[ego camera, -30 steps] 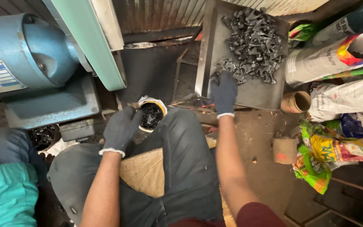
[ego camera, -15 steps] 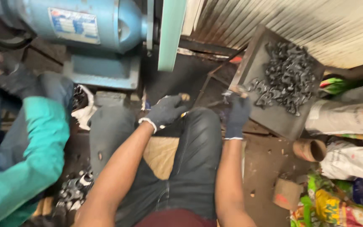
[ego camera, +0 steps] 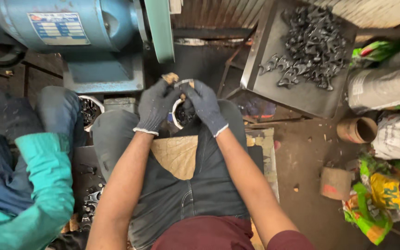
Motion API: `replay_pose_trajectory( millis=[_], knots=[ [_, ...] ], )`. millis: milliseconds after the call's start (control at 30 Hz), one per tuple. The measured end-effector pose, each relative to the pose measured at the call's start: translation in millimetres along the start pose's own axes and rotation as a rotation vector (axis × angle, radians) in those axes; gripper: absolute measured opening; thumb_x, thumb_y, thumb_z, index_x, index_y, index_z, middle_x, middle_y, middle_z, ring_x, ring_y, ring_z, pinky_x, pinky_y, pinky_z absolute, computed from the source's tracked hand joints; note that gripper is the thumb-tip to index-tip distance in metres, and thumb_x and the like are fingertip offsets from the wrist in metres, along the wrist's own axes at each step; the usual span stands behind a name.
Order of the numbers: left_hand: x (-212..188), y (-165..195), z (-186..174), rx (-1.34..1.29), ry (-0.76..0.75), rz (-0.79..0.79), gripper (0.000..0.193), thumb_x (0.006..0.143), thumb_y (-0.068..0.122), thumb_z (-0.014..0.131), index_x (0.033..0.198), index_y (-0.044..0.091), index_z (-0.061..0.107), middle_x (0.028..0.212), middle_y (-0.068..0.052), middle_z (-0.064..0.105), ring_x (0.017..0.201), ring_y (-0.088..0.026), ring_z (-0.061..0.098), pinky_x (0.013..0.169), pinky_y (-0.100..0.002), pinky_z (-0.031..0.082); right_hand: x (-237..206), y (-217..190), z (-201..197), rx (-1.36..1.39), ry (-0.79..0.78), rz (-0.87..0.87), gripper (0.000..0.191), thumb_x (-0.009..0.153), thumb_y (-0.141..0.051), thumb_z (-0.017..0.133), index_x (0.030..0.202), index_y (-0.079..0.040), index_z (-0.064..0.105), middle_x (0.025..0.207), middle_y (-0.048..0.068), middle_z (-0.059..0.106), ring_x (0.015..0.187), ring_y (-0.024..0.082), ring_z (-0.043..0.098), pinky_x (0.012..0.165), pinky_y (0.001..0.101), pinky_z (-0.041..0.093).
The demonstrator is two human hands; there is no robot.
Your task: The person sits at a grinding station and repeatedly presses small dark metal parts against a rotating belt grinder to smooth their edges. They handle the parts one at a time with gloved hands, rotating them to grind different sides, and place the finished pieces into a nearby container.
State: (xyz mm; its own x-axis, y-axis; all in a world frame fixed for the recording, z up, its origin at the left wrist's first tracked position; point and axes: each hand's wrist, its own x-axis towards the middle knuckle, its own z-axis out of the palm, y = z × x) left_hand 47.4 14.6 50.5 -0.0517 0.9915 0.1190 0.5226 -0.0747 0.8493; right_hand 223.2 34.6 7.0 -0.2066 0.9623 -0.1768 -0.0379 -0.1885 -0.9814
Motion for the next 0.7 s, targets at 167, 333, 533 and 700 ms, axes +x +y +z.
replay_pose_trajectory(
  millis=[167,333,533,700],
  knots=[
    [21.6,-15.3,3.2,0.310,-0.079,-0.368,0.040,0.094,0.046,0.061,0.096,0.009,0.074,0.097,-0.020,0.071,0.094,-0.043,0.067,0.079,-0.050,0.051,36.6,19.1,25.0,-0.050,0.023,-0.308,0.021,0.105,-0.016,0.061,0.115,0.000,0.071,0.102,0.003,0.074,0.091,0.011,0.066,0.082,0.0279,0.054],
    [45.6,-51.9,8.2,0.312,0.142,-0.362,0.049,0.103,0.047,0.052,0.097,0.002,0.071,0.095,-0.024,0.070,0.092,-0.045,0.066,0.079,-0.053,0.049,81.6,43.8,52.3,-0.182,0.031,-0.172,0.022,0.102,-0.019,0.063,0.108,0.001,0.072,0.088,0.004,0.073,0.080,0.013,0.066,0.074,0.0294,0.053],
    [48.6,-77.0,30.5,0.039,0.281,-0.408,0.040,0.096,0.038,0.060,0.097,0.000,0.072,0.088,-0.025,0.070,0.083,-0.042,0.068,0.073,-0.048,0.050,98.7,63.3,47.7,-0.109,0.084,-0.046,0.021,0.100,-0.018,0.067,0.102,0.002,0.072,0.088,0.007,0.074,0.079,0.014,0.065,0.072,0.0313,0.053],
    [62.4,-61.3,56.1,-0.012,0.252,-0.350,0.037,0.097,0.034,0.064,0.089,-0.001,0.072,0.085,-0.025,0.069,0.081,-0.040,0.068,0.072,-0.047,0.050,93.8,54.6,25.4,-0.257,0.198,-0.185,0.023,0.102,-0.018,0.061,0.112,0.001,0.070,0.099,0.006,0.074,0.089,0.012,0.066,0.082,0.0297,0.053]
  ],
)
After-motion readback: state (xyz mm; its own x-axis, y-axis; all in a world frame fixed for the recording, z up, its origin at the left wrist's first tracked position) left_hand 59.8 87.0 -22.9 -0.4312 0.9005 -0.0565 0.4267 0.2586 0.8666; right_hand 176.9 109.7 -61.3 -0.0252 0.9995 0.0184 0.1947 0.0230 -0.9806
